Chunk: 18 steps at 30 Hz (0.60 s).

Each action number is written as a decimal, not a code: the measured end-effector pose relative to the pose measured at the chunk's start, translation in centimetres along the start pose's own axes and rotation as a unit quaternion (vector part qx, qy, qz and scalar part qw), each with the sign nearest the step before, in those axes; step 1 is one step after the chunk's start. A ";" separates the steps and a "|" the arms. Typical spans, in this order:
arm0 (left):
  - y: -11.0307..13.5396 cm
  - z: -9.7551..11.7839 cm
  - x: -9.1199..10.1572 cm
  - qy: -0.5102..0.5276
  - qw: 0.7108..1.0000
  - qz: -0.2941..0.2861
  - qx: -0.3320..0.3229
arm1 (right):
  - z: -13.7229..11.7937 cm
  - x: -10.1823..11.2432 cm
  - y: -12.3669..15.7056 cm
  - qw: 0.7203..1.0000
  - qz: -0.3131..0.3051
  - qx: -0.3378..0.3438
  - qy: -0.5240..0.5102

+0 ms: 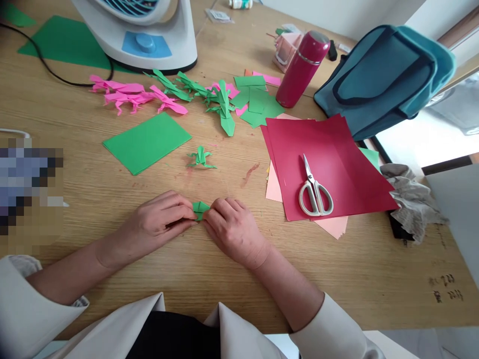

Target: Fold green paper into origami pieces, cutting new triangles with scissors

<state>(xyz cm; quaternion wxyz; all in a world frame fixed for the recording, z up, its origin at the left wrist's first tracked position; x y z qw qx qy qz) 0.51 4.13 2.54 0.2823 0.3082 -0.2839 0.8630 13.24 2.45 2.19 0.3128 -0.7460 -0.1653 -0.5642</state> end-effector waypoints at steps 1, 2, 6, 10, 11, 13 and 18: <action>-0.1 -0.1 0.0 0.012 1.000 0.002 0.008 | 0.0 0.0 -0.1 1.000 0.001 -0.002 -0.004; -0.1 -0.2 0.0 0.022 1.000 0.003 0.015 | 0.0 0.0 -0.2 1.000 0.000 -0.004 -0.007; -0.2 -0.5 0.0 0.037 0.999 0.000 0.033 | -0.2 -0.2 -0.4 1.000 -0.010 -0.008 -0.007; -0.1 -0.2 -0.1 0.023 0.999 -0.006 0.024 | -0.3 -0.3 -0.4 1.000 -0.013 -0.015 -0.012; -0.1 -0.1 -0.1 0.016 1.000 -0.008 0.020 | -0.2 -0.3 -0.4 1.000 -0.013 -0.018 -0.016; 0.0 -0.1 -0.2 0.005 1.000 -0.008 0.020 | -0.1 -0.4 -0.4 0.999 -0.012 -0.026 -0.026; 0.2 -0.1 -0.4 -0.011 1.000 0.004 0.026 | 0.0 -0.4 -0.2 0.998 -0.003 -0.047 -0.035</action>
Point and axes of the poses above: each hand's wrist, its own y-axis away from the middle knuckle, its own x-axis out of the back of the hand, z = x × y, the point moved 7 cm from there along -y, towards the middle knuckle, and after that the axes turned 10 degrees about y, right-handed, at the moved point
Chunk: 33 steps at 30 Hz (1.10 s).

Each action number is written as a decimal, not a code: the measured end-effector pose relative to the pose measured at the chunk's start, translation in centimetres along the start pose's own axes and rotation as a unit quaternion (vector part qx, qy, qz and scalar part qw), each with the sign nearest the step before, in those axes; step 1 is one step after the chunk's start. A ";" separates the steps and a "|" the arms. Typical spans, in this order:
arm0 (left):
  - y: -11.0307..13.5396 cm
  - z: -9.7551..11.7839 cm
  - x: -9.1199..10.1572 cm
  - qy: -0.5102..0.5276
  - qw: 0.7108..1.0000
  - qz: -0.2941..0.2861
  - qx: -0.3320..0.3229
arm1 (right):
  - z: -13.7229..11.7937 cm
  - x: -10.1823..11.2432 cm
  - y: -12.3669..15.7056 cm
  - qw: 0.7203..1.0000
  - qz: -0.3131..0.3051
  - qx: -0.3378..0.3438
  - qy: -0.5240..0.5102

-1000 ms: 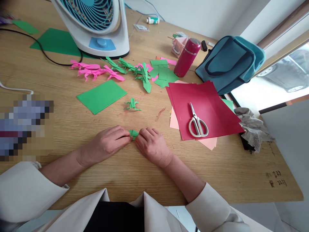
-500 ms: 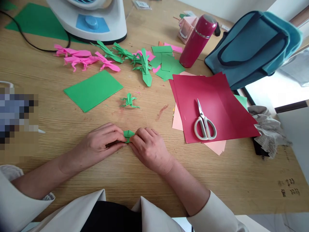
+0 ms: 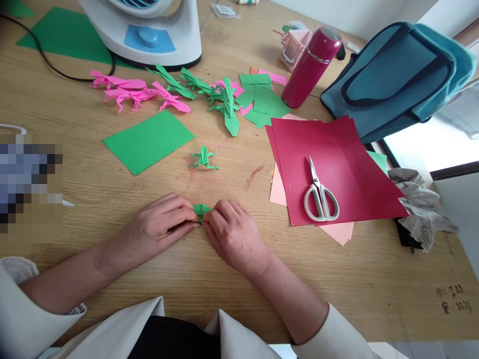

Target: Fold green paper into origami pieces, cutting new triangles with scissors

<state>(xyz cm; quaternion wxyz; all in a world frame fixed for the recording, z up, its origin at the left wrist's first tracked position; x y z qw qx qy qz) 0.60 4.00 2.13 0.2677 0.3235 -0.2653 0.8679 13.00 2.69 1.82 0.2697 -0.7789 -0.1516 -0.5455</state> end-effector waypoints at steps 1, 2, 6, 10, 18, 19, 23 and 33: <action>0.0 0.0 -0.1 -0.003 1.000 0.001 0.001 | 0.0 0.0 0.0 1.000 0.003 -0.003 0.002; 0.0 -0.1 -0.1 -0.005 1.000 0.001 0.004 | 0.0 0.1 0.0 1.000 0.005 -0.005 0.003; 0.0 -0.3 -0.2 -0.003 1.000 0.001 0.026 | 0.1 0.2 0.1 1.000 0.006 -0.011 0.011; -0.1 -0.3 -0.2 0.001 0.999 -0.001 0.039 | 0.1 0.3 0.3 0.999 0.008 -0.015 0.034; -0.1 -0.3 0.2 -0.001 0.998 0.017 0.065 | 1.2 0.5 0.8 0.998 0.001 -0.034 -0.046; -0.1 -0.3 0.3 0.004 0.997 0.019 0.068 | 1.3 0.6 0.8 0.998 -0.001 -0.037 -0.060; -0.1 -0.3 0.4 0.023 0.997 0.022 0.070 | 1.7 0.8 1.0 0.994 0.002 -0.052 -0.092; -0.2 -0.2 0.2 -0.001 0.998 0.013 0.066 | 1.0 0.5 0.6 0.999 -0.005 -0.020 -0.032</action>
Point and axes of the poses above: each hand's wrist, its own y-axis away from the middle knuckle, its own x-axis out of the back of the hand, z = x × y, the point moved 7 cm from there along -y, towards the middle knuckle, and after that the axes turned 10 degrees about y, right-handed, at the moved point
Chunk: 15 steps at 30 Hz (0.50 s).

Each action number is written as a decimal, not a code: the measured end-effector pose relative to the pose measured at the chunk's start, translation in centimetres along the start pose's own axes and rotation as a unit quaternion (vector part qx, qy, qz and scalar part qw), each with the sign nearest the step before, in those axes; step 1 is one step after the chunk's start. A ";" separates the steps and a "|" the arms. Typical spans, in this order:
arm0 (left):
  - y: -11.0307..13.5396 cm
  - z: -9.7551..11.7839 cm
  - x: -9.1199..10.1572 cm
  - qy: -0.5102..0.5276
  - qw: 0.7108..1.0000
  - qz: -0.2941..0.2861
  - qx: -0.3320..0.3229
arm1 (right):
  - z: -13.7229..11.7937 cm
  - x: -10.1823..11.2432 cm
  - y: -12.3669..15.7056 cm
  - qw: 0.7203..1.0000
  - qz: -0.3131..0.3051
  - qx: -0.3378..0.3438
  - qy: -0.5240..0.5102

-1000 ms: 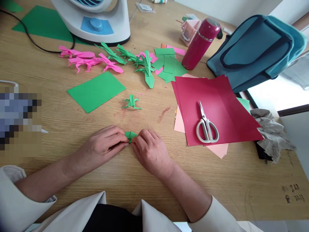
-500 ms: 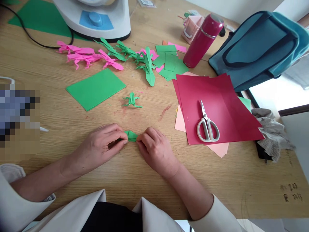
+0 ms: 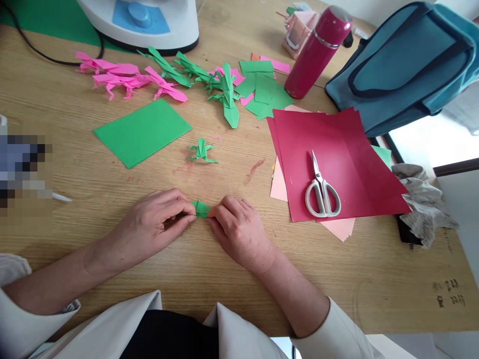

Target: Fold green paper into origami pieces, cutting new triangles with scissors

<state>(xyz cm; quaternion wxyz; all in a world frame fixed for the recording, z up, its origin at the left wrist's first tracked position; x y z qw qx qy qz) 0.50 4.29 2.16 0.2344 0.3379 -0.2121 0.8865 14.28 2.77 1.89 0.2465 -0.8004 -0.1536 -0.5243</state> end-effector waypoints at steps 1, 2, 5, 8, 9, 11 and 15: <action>0.0 0.0 -0.1 -0.008 1.000 -0.001 0.001 | 0.0 0.0 0.0 1.000 0.000 -0.002 0.005; 0.1 0.1 -0.1 -0.015 1.000 -0.001 0.001 | -0.1 -0.1 0.0 1.000 0.000 -0.005 0.009; 0.2 0.2 -0.3 -0.030 1.000 0.000 -0.008 | -0.1 -0.2 -0.1 1.000 0.001 -0.020 0.015; 0.3 0.3 -0.4 -0.045 0.999 -0.002 -0.018 | -0.1 -0.3 -0.2 0.999 -0.001 -0.031 0.015; 0.3 0.4 -0.4 -0.050 0.999 -0.004 -0.020 | -0.2 -0.3 -0.2 0.999 -0.002 -0.034 0.015; 0.3 0.4 -0.5 -0.055 0.998 -0.010 -0.021 | -0.2 -0.2 -0.2 0.999 -0.004 -0.040 0.017; 0.2 0.3 -0.4 -0.060 0.998 -0.011 -0.006 | -0.2 -0.2 -0.2 0.998 -0.005 -0.049 0.024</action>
Point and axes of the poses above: each hand's wrist, its own y-axis away from the middle knuckle, its own x-axis out of the back of the hand, z = x × y, the point moved 7 cm from there along -y, towards the middle knuckle, and after that the axes turned 10 degrees about y, right-handed, at the moved point
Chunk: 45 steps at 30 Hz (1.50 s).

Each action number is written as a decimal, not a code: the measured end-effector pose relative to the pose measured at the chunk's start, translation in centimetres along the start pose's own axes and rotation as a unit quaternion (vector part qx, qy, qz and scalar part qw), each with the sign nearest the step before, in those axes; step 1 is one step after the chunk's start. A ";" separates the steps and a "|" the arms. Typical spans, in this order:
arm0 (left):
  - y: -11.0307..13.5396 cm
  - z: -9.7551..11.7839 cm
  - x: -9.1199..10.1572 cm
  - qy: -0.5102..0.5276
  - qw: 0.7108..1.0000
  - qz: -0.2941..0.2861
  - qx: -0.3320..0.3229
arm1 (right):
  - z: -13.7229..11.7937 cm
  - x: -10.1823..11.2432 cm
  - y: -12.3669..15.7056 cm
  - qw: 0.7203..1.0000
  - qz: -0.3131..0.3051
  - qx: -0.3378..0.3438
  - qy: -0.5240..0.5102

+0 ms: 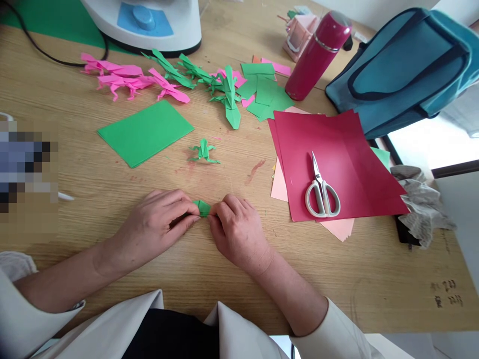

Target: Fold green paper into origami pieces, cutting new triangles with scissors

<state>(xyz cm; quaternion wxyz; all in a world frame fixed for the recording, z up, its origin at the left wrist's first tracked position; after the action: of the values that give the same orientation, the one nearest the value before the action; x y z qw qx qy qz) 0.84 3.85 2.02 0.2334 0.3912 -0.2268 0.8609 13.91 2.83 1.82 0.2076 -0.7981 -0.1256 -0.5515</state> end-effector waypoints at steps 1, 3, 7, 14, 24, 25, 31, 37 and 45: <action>0.0 0.0 0.0 0.000 1.000 0.002 0.007 | 0.0 0.0 0.0 1.000 0.000 -0.003 0.004; -0.1 -0.1 0.1 0.001 1.000 0.004 0.028 | 0.0 -0.1 0.0 1.000 0.000 -0.008 0.014; -0.2 -0.4 0.1 0.003 0.998 -0.001 0.070 | 0.1 -0.1 0.2 1.000 0.000 -0.020 0.024; -0.4 -0.5 0.2 0.022 0.995 0.001 0.100 | 0.5 -0.2 0.4 0.998 -0.013 -0.038 0.041; -0.6 -0.6 0.1 0.015 0.994 0.002 0.111 | 0.8 -0.1 0.8 0.992 -0.039 -0.101 0.064; -0.6 -0.6 0.0 0.015 0.994 0.003 0.111 | 0.8 0.0 0.8 0.992 -0.041 -0.104 0.065; -0.7 -0.6 -0.1 0.009 0.994 0.006 0.110 | 1.5 0.4 1.0 0.991 -0.039 -0.119 0.043; -0.6 -0.6 -0.1 0.010 0.994 0.004 0.107 | 0.2 1.4 1.3 1.000 0.025 -0.008 -0.011; -0.5 -0.8 0.1 0.035 0.992 0.001 0.119 | -1.3 0.3 1.0 0.994 0.021 0.104 -0.023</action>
<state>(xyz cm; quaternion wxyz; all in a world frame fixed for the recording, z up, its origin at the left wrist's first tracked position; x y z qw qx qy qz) 0.60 4.69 1.70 0.1918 0.3858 -0.1152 0.8950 13.34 1.34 2.37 0.2984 -0.7871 -0.1702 -0.5123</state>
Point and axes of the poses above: each hand's wrist, its own y-axis away from the middle knuckle, its own x-axis out of the back of the hand, z = x × y, the point moved 7 cm from there along -y, towards the middle knuckle, and after that the axes turned 10 degrees about y, right-handed, at the moved point
